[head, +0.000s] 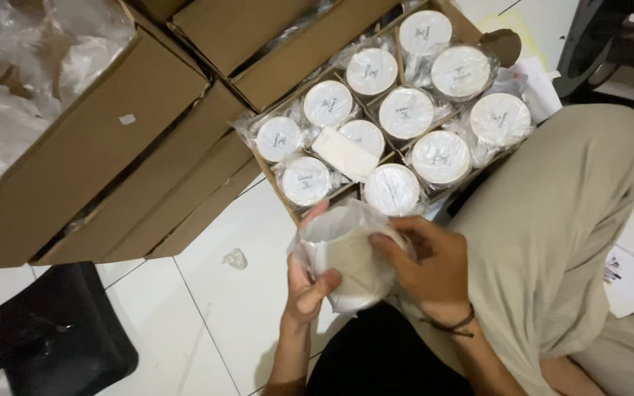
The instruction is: The person wraps paper around white mugs, secures it with tape, and later removes the paper from a printed mug to check the design.
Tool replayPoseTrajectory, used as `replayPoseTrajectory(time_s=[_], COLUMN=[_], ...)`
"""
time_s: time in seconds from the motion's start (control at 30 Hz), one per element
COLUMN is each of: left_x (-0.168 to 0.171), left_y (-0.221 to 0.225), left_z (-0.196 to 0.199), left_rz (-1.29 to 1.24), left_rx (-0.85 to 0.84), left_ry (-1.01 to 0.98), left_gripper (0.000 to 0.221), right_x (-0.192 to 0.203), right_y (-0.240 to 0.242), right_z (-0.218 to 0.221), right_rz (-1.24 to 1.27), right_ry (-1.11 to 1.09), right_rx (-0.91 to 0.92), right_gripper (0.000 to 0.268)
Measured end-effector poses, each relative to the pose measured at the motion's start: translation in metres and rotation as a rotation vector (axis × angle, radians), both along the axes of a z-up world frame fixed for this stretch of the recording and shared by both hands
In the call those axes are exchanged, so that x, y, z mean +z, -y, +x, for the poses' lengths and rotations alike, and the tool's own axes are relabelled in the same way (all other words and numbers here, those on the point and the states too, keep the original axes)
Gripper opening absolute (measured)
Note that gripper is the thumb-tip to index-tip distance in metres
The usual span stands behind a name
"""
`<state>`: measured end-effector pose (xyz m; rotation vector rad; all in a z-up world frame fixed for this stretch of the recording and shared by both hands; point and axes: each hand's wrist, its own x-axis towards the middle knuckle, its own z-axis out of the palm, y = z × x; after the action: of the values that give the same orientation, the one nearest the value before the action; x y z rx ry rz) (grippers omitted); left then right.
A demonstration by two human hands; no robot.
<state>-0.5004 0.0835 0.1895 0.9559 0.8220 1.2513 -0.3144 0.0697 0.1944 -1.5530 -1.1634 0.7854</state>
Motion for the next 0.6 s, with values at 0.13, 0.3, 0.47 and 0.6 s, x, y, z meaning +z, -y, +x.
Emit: replayPoseTrajectory(time_s=[0.13,0.3,0.47,0.6], left_x=[-0.023,-0.091,-0.072,-0.081], left_y=[0.025,0.058,0.060,0.066], left_z=[0.027,0.059,0.091,0.107], left_rz=[0.018,-0.230,-0.314,-0.265], left_rx=[-0.005,0.086,-0.048,-0.116], left_ry=[0.148,0.408,0.367,0.360], left_gripper=[0.100,0.075,0.064,0.037], right_x=[0.034,0.034,-0.016,-0.013], right_y=[0.029,0.079,0.127,0.129], right_z=[-0.008,0.007,0.033,0.053], right_rz=[-0.254,0.031,0.124,0.103], right_ry=[-0.065,-0.478,-0.843,-0.895], right_rx=[-0.286,-0.255,-0.350,-0.300], right_gripper=[0.022,0.039,0.045,0.043])
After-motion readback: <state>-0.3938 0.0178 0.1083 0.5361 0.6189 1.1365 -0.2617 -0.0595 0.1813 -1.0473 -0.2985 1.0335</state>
